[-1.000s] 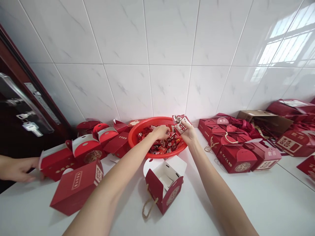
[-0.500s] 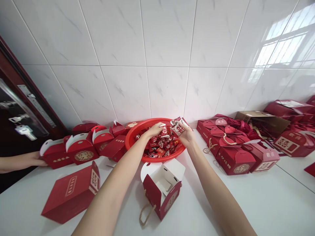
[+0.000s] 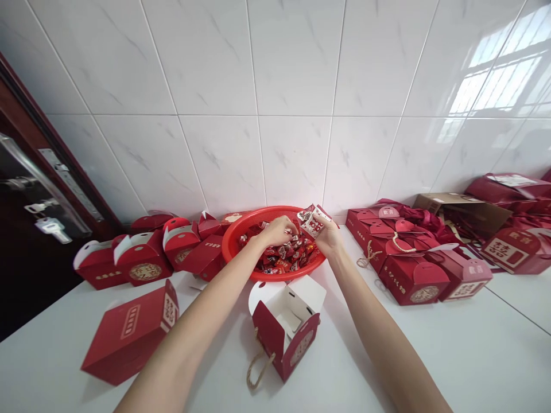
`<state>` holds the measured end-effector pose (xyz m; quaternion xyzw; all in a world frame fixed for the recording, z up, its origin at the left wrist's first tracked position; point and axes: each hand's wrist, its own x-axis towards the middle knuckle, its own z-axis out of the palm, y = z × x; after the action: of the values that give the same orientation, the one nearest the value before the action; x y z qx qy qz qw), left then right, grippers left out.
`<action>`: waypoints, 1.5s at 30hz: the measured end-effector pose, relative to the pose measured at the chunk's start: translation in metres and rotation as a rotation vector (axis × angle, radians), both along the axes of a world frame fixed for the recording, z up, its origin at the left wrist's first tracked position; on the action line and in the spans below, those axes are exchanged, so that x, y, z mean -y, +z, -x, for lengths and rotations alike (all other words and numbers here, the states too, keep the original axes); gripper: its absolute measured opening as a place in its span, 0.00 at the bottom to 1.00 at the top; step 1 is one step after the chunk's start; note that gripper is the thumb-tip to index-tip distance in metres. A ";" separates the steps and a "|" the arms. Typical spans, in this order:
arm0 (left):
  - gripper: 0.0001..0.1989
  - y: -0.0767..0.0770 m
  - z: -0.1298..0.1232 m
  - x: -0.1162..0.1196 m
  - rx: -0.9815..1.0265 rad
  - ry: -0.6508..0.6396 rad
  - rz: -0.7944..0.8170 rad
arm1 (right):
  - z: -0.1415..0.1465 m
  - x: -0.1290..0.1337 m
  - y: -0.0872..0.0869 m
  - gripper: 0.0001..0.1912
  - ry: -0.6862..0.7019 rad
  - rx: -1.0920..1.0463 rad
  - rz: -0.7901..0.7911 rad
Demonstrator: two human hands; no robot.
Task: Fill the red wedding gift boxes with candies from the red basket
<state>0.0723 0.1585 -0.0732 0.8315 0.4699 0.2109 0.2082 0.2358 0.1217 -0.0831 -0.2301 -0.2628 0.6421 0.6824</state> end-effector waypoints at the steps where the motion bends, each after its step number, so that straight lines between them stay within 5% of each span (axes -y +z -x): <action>1: 0.09 -0.003 -0.006 0.003 -0.053 -0.047 0.032 | 0.000 0.000 0.000 0.08 -0.003 -0.002 -0.002; 7: 0.10 -0.016 -0.026 0.010 -0.214 -0.131 0.119 | -0.001 0.002 -0.001 0.09 0.039 0.013 -0.027; 10: 0.04 -0.008 -0.016 0.008 -0.140 -0.127 0.096 | -0.002 0.000 -0.001 0.08 0.029 0.029 -0.024; 14: 0.13 0.012 0.003 0.013 0.046 -0.107 0.050 | -0.003 0.001 0.001 0.08 0.030 0.069 -0.026; 20: 0.25 0.026 0.029 0.066 0.441 -0.113 0.130 | -0.007 0.017 0.019 0.11 0.094 0.172 -0.070; 23: 0.27 0.032 0.042 0.102 0.481 -0.149 0.223 | -0.010 0.036 0.037 0.14 0.165 0.352 -0.161; 32: 0.13 0.058 0.061 0.167 -0.139 -0.110 0.143 | -0.011 0.097 0.074 0.13 0.307 0.854 -0.446; 37: 0.09 0.062 0.069 0.178 -0.192 -0.118 0.288 | -0.005 0.114 0.075 0.08 0.440 1.245 -0.695; 41: 0.26 0.070 0.075 0.182 -0.299 -0.073 0.396 | -0.002 0.118 0.074 0.17 0.504 1.452 -0.799; 45: 0.33 0.074 0.075 0.185 -0.412 -0.044 0.430 | 0.002 0.119 0.075 0.12 0.460 1.437 -0.732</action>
<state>-0.0028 -0.0261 0.0011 0.8036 0.5180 -0.0711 0.2844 0.2339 0.0023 -0.0077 -0.2877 -0.8659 0.3365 0.2328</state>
